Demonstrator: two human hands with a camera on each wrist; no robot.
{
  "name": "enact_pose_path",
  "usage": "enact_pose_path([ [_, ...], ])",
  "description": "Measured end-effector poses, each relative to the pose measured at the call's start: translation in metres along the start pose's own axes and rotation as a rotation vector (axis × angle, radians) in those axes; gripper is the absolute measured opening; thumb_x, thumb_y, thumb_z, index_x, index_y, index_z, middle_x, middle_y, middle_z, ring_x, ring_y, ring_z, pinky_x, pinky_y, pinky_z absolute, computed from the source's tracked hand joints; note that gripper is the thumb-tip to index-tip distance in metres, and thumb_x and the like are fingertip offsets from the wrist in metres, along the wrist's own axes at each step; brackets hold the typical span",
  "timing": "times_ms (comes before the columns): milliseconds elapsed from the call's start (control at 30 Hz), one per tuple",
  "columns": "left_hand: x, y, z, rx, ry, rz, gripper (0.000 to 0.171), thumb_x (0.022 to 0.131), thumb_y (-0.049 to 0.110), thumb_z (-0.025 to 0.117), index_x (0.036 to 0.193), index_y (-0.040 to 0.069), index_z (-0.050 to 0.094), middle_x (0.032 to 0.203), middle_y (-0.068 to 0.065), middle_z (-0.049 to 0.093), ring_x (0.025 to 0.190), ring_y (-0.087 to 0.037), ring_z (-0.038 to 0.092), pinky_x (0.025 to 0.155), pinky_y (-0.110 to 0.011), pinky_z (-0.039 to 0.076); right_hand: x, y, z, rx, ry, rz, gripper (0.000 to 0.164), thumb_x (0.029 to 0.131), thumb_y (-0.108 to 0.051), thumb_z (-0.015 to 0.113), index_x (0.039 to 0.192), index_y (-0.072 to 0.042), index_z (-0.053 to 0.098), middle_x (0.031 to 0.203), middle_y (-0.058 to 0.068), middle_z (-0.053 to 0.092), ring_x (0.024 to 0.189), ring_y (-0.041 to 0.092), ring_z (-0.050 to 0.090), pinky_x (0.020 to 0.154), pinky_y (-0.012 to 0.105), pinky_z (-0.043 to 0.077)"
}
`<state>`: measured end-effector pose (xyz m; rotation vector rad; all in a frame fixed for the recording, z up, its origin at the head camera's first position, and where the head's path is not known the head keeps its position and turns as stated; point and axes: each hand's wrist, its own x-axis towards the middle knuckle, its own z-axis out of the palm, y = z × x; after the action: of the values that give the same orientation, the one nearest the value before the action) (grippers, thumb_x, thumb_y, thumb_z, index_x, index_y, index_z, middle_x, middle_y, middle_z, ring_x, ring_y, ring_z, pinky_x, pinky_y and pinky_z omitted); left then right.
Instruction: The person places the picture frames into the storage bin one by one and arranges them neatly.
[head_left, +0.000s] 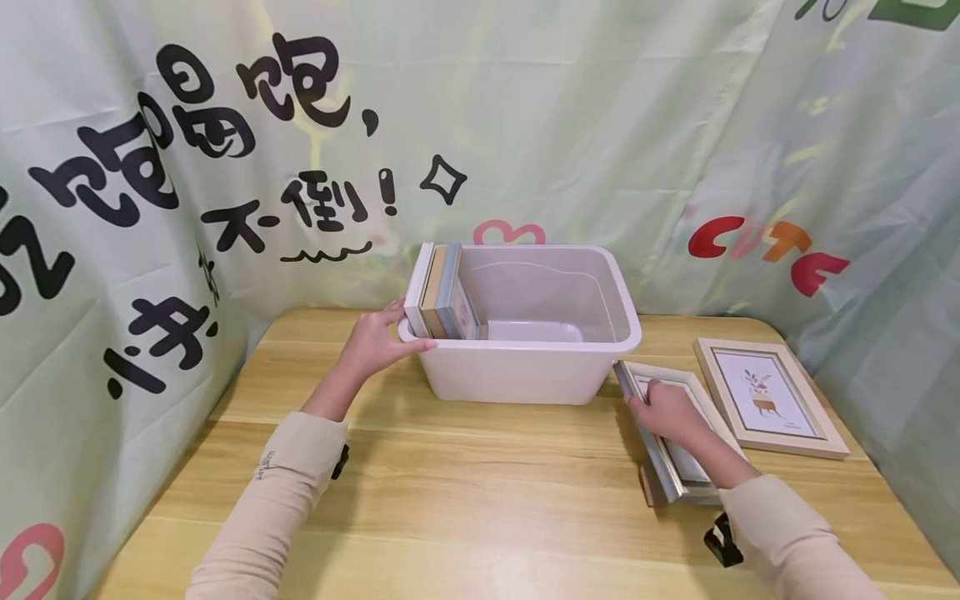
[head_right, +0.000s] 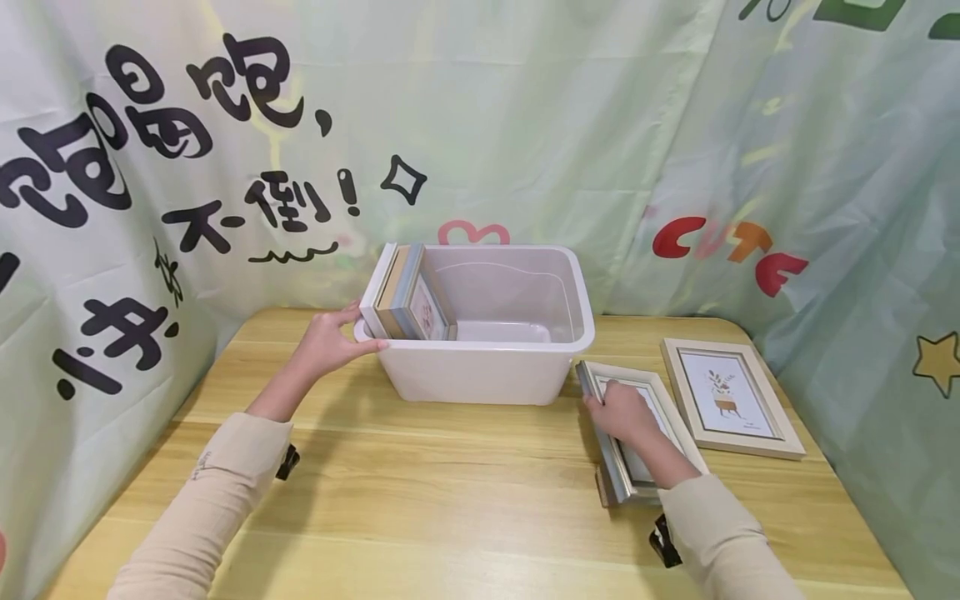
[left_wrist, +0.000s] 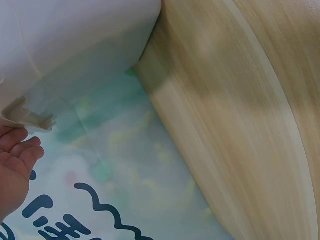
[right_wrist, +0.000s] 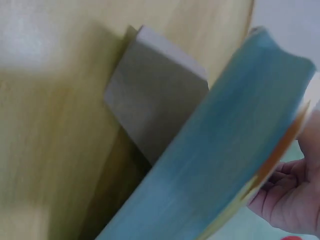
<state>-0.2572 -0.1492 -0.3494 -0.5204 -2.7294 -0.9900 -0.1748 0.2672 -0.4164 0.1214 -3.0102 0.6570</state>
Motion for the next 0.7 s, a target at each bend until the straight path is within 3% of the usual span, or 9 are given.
enact_pose_path([
  [333, -0.002, -0.002, -0.001, -0.003, 0.015, 0.015, 0.072, 0.069, 0.041, 0.079, 0.124, 0.000, 0.058, 0.139, -0.021, 0.043, 0.131, -0.035, 0.041, 0.105, -0.048, 0.037, 0.005, 0.011, -0.044, 0.187, -0.171, 0.145, 0.039, 0.096, -0.033, 0.041, 0.079, 0.002, 0.046, 0.049, 0.002, 0.044, 0.040, 0.014, 0.045, 0.042, 0.031, 0.043],
  [600, -0.003, -0.003, -0.001, 0.007, 0.007, 0.004, 0.074, 0.068, 0.043, 0.079, 0.125, 0.001, 0.057, 0.140, -0.019, 0.042, 0.131, -0.033, 0.040, 0.106, -0.049, 0.037, 0.002, 0.036, -0.071, 0.355, -0.207, 0.246, 0.052, 0.097, -0.042, 0.035, 0.098, 0.008, 0.048, 0.072, 0.004, 0.048, 0.058, 0.008, 0.049, 0.052, 0.028, 0.047],
  [700, -0.003, -0.003, -0.001, 0.010, 0.010, 0.008, 0.074, 0.068, 0.044, 0.078, 0.124, 0.001, 0.058, 0.139, -0.019, 0.043, 0.131, -0.033, 0.040, 0.105, -0.048, 0.037, 0.000, 0.050, -0.080, 0.405, -0.245, 0.243, 0.062, 0.098, -0.043, 0.030, 0.122, 0.014, 0.042, 0.091, 0.021, 0.055, 0.068, 0.002, 0.052, 0.058, 0.025, 0.049],
])
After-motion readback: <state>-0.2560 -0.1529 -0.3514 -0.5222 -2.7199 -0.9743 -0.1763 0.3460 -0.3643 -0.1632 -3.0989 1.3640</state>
